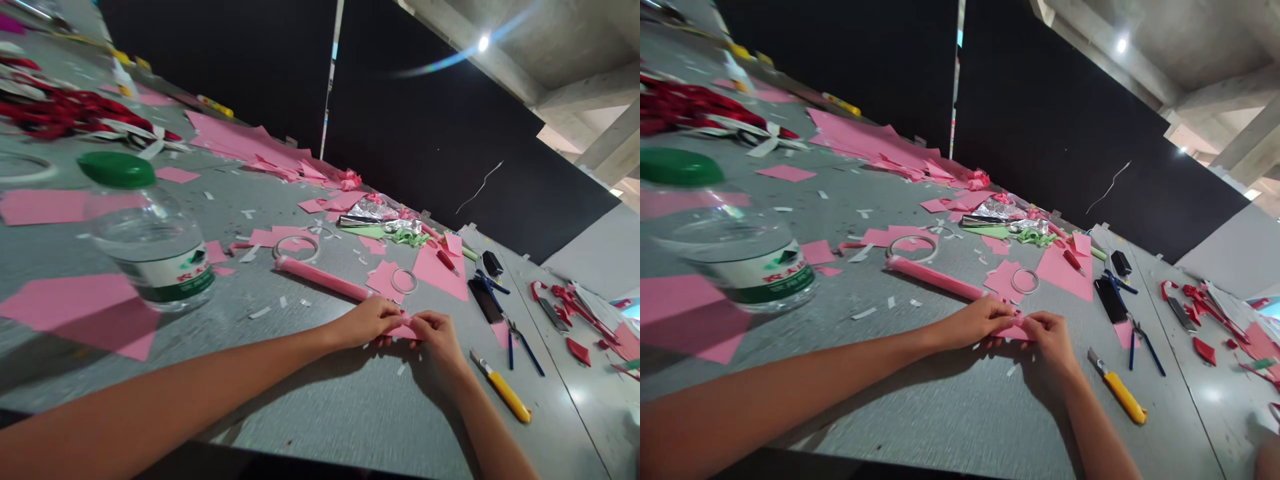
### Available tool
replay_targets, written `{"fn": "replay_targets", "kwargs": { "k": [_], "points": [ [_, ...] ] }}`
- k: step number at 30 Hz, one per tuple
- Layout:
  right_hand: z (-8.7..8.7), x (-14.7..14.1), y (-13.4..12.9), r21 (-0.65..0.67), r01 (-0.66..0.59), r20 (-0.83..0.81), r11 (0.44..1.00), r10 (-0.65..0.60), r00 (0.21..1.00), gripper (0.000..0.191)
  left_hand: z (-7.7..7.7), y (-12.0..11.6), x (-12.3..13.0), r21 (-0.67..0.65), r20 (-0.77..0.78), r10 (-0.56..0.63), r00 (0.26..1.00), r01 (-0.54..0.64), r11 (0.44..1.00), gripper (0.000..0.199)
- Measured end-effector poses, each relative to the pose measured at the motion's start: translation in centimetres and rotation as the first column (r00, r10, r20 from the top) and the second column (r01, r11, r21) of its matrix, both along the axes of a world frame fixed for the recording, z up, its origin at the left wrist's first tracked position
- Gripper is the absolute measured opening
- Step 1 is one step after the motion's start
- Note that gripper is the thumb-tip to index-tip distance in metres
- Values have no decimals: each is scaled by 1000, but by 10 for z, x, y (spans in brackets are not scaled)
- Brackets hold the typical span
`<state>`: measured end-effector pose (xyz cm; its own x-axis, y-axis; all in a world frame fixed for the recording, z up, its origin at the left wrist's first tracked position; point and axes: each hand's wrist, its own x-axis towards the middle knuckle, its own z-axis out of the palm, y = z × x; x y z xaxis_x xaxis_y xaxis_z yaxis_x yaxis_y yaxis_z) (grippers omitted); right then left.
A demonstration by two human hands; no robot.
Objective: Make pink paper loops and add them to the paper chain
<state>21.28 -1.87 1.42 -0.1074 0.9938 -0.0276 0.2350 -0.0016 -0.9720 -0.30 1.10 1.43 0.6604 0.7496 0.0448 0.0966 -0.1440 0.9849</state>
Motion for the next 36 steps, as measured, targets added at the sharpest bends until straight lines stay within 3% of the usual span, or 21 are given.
{"fn": "replay_targets", "kwargs": {
  "k": [8, 18, 25, 36],
  "points": [
    [-3, -3, -1, -6, -35, 4, 999, 35, 999, 36, 5, -10, 1, 130, -8, 2, 1000, -1, 992, 43],
    [2, -6, -8, 8, -46, -61, 999, 46, 997, 34, 1, -9, -4, 25, -90, 53, 995, -51, 998, 44],
    [-6, -5, -5, 2, -130, -189, 991, 128, 974, 31, 4, -7, -12, 113, -205, 112, 972, -90, 989, 44],
    [-11, 2, -1, 46, -125, -191, 991, 132, 973, 23, 10, 0, -21, 154, -254, 176, 951, -140, 978, 43]
  ]
}}
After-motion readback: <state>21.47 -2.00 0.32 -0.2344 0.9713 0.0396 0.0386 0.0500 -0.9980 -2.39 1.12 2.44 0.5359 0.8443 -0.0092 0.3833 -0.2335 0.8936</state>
